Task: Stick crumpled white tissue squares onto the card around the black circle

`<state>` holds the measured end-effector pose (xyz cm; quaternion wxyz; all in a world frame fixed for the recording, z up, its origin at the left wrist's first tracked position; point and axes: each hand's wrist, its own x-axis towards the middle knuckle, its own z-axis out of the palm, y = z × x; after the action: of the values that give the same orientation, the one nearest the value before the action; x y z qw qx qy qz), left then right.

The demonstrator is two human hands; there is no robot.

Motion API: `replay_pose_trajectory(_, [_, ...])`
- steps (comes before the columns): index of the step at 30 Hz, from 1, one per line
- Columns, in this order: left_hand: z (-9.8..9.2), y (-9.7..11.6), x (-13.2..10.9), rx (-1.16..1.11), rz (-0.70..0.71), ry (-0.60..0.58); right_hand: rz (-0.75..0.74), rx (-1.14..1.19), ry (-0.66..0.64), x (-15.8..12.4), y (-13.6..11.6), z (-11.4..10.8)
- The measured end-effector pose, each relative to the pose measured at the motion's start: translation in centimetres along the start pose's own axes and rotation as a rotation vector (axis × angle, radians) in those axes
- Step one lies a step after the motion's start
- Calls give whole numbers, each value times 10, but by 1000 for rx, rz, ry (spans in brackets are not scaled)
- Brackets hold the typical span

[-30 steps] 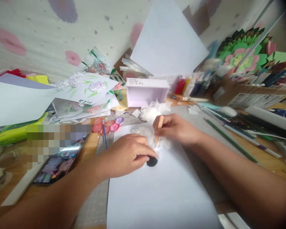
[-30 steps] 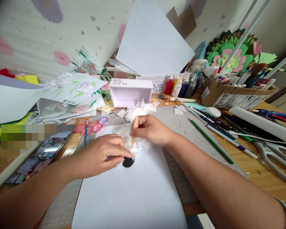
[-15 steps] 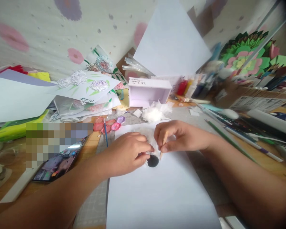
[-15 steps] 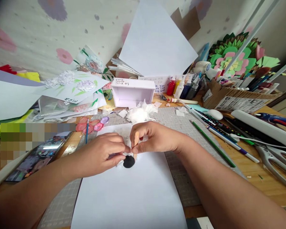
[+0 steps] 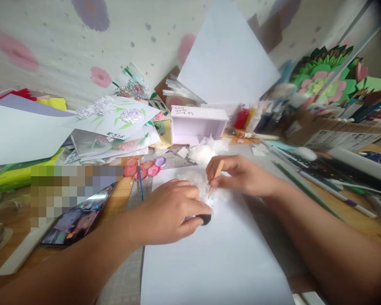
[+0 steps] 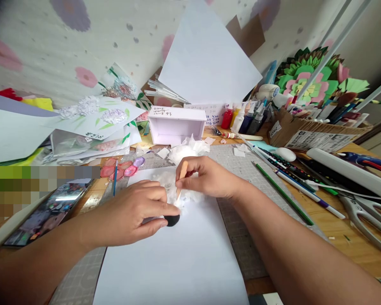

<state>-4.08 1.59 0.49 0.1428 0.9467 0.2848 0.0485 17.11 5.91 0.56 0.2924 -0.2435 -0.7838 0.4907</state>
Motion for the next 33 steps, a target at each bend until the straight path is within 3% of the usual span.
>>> replay_pose_trajectory(2, [0, 0, 0, 22, -20, -22, 29, 81, 55, -2, -3, -1])
replay_pose_trajectory(4, [0, 0, 0, 28, -31, -34, 71, 77, 32, -3, -7, -1])
replay_pose_trajectory(10, [0, -1, -1, 21, -32, -28, 85, -263, -105, -3, -16, 7])
replay_pose_trajectory(15, [1, -1, 0, 22, -24, -26, 57, -368, -94, -3, -18, 9])
replay_pose_trajectory(19, [-1, 0, 1, 19, -39, -42, 53, -332, 106, -11, -14, -19])
replay_pose_trajectory(23, [-3, 1, 0, 7, -51, -48, 260, -845, 473, -23, 5, -62])
replay_pose_trajectory(25, [-3, 1, 0, 2, -62, -48, 316, -943, 624, -24, 18, -73])
replay_pose_trajectory(28, [-3, 1, -1, 0, -73, -45, 214, -591, 743, -17, 36, -68])
replay_pose_trajectory(30, [-3, 0, -1, 0, -78, -39, 144, -341, 702, -9, 46, -56])
replay_pose_trajectory(33, [-2, 0, -1, 5, -76, -25, 142, -213, 621, 2, 51, -40])
